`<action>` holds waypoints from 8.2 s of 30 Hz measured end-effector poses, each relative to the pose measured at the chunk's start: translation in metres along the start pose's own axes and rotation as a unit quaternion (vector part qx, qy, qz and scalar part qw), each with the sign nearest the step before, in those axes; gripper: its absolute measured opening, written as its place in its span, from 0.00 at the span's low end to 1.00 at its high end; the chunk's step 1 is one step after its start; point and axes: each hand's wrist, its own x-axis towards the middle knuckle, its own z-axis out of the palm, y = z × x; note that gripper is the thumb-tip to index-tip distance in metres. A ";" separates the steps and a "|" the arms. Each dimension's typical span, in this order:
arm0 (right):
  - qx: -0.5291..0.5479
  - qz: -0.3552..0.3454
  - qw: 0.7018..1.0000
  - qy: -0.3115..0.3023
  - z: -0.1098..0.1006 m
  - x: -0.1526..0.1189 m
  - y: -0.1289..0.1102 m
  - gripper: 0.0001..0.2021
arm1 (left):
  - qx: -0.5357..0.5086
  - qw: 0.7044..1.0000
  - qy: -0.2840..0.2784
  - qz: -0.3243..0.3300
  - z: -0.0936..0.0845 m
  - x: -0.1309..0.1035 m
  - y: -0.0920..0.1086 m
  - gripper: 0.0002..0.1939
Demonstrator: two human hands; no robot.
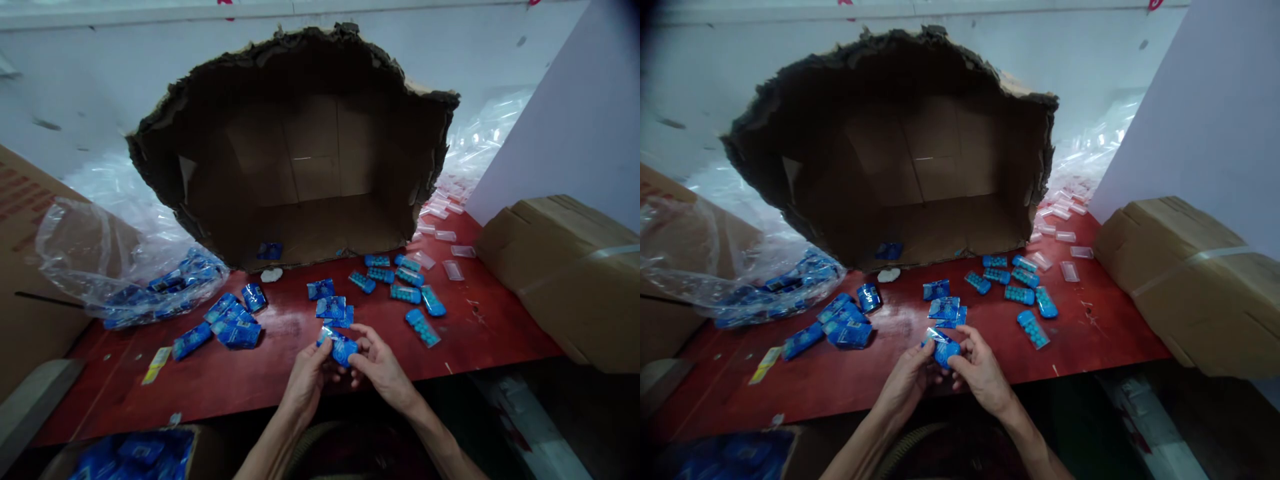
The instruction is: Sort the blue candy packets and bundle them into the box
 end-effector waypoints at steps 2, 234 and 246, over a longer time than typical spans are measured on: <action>-0.008 -0.026 0.999 0.021 0.002 0.000 0.000 0.24 | -0.011 1.000 0.002 0.007 0.001 0.000 0.000 0.14; -0.423 -0.234 0.869 0.103 0.013 0.029 -0.011 0.13 | -0.045 0.991 0.082 0.092 -0.014 0.023 -0.008 0.14; -0.033 -0.028 0.998 0.044 0.021 0.037 0.001 0.14 | -0.059 0.992 0.017 0.115 -0.010 0.014 -0.001 0.17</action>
